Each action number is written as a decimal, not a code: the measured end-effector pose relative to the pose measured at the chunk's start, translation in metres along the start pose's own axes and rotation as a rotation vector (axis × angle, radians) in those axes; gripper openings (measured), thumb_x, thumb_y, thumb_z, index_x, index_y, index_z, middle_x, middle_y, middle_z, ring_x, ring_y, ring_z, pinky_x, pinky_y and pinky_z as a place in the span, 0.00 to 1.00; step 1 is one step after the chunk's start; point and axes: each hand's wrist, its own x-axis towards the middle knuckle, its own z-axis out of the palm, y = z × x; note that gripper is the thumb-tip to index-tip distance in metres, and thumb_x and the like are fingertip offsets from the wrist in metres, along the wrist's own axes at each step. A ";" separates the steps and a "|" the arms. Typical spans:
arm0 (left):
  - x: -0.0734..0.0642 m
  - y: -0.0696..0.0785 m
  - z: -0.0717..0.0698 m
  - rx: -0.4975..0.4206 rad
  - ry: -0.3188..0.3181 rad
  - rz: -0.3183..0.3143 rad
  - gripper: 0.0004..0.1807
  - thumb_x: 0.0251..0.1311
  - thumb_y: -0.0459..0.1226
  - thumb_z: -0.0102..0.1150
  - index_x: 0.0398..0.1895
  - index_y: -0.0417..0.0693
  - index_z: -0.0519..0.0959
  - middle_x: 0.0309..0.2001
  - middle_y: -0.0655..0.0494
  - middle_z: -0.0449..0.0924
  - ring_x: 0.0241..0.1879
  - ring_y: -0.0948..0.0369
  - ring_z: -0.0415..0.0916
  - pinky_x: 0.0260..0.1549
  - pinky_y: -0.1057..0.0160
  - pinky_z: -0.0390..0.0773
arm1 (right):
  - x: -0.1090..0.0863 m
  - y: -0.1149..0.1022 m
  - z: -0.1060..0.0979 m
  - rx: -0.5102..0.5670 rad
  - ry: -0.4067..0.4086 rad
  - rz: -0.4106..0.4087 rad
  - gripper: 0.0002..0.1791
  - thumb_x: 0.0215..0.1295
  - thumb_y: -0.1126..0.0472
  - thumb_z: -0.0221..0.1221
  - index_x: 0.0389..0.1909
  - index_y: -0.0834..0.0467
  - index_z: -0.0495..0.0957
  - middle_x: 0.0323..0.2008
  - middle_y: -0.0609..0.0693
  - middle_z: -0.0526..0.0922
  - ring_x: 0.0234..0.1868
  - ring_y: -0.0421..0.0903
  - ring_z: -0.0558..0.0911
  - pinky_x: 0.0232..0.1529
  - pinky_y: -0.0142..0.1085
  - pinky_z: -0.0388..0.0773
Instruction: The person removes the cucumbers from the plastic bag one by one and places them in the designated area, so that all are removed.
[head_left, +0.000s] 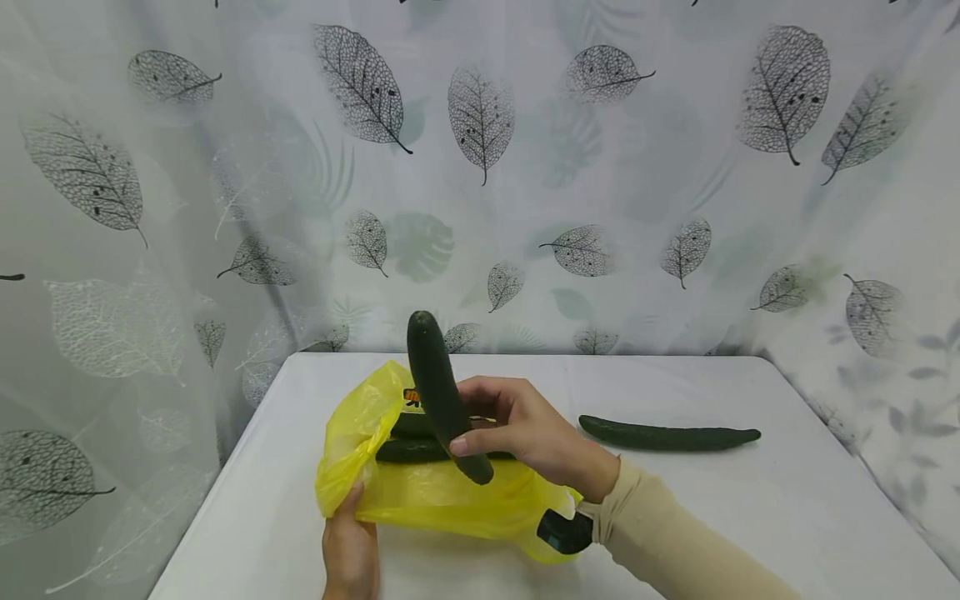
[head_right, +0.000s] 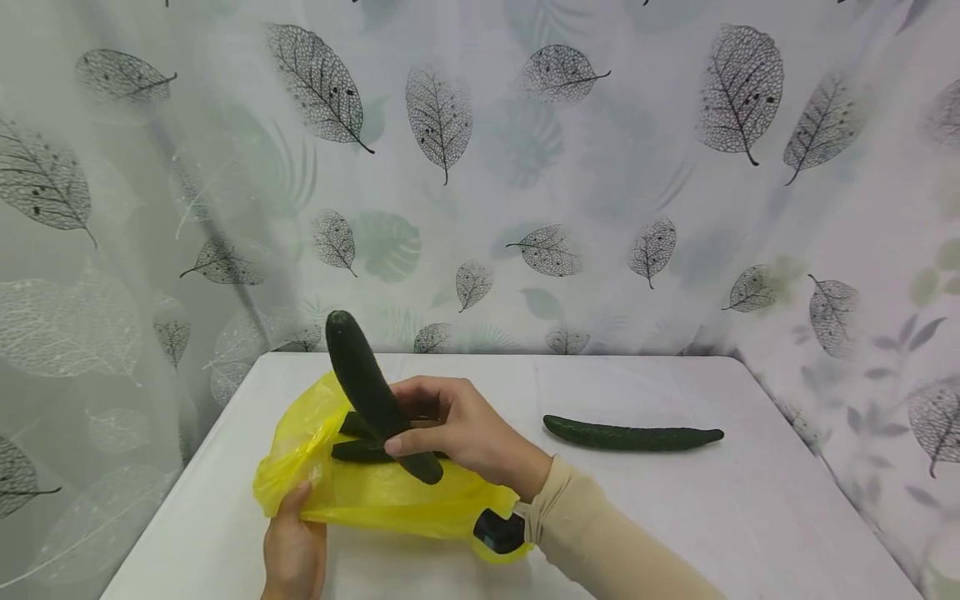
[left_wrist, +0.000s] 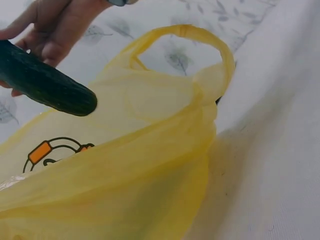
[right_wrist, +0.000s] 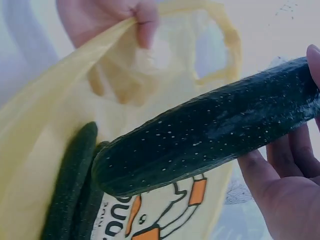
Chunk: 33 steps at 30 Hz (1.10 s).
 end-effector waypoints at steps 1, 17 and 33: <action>0.000 0.000 0.000 0.004 0.001 -0.007 0.18 0.81 0.39 0.31 0.69 0.50 0.57 0.61 0.66 0.64 0.63 0.68 0.60 0.64 0.69 0.59 | 0.001 -0.002 0.000 -0.003 0.014 -0.006 0.24 0.61 0.72 0.68 0.59 0.64 0.78 0.54 0.59 0.82 0.56 0.57 0.81 0.57 0.48 0.79; -0.001 0.002 0.001 0.021 0.002 -0.061 0.20 0.81 0.40 0.29 0.72 0.51 0.54 0.64 0.66 0.61 0.65 0.69 0.58 0.66 0.68 0.57 | -0.007 -0.037 -0.028 -0.023 0.212 -0.130 0.25 0.63 0.70 0.67 0.61 0.60 0.78 0.54 0.58 0.81 0.56 0.55 0.78 0.60 0.46 0.75; -0.002 0.001 0.000 0.022 -0.002 -0.046 0.21 0.81 0.41 0.31 0.72 0.49 0.55 0.62 0.66 0.63 0.63 0.69 0.60 0.64 0.70 0.59 | -0.037 -0.020 -0.073 -0.307 0.356 -0.051 0.29 0.58 0.71 0.70 0.62 0.63 0.77 0.55 0.58 0.81 0.53 0.54 0.83 0.51 0.42 0.82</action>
